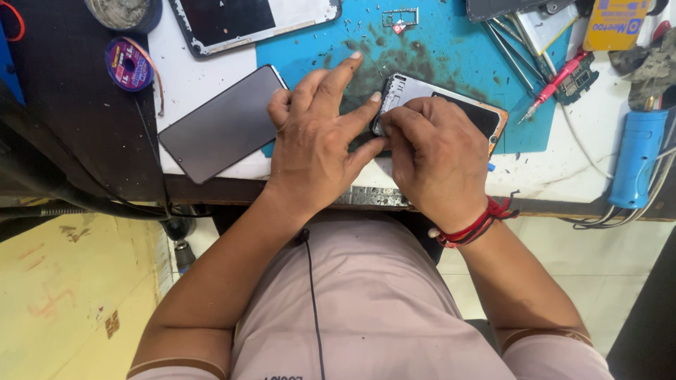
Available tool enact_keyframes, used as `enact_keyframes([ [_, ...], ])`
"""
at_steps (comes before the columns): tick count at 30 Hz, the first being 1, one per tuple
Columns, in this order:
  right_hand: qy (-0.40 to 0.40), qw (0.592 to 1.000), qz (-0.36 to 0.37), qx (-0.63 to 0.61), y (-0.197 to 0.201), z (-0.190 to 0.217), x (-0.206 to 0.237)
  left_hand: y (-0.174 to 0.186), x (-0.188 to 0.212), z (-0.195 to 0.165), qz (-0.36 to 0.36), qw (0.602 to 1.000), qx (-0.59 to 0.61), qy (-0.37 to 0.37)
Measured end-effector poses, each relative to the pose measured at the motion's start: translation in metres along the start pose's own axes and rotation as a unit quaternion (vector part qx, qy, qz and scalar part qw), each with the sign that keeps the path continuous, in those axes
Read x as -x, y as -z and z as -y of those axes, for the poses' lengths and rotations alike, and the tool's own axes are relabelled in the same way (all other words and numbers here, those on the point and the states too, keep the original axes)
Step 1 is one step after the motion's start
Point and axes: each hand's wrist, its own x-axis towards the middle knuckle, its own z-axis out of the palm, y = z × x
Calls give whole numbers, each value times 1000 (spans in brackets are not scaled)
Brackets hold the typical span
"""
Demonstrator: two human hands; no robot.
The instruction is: The person disassembles a smartphone, removes the back cover, and uses a hot air gun to heat the device. They then wipe the screen with a cloth and use a screwdriver to remove screws and adjust internal components. The person continues to manipulate the phone's internal parts and reassemble the device.
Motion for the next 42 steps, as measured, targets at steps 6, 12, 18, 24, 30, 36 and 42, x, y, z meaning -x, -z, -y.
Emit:
enact_keyframes([
  [6, 28, 999, 9, 14, 1, -3, 0, 1, -1, -1, 1, 1000, 2, -3],
  [12, 11, 1000, -8, -1, -3, -1, 1, 1, -1, -1, -3, 1000, 4, -2],
  [18, -5, 1000, -18, 0, -5, 1, 2, 2, -1, -2, 1, 1000, 8, 7],
  [24, -6, 1000, -20, -5, -5, 1, 2, 2, -2, -2, 0, 1000, 7, 6],
  [30, 10, 1000, -7, 3, -4, -2, 1, 1, -1, -2, 1, 1000, 13, 4],
  [36, 25, 1000, 13, -2, -1, -5, 0, 0, -2, -2, 4, 1000, 3, 1],
  [42, 70, 996, 50, 5, 7, -11, -5, 1, -2, -1, 3, 1000, 2, -4],
])
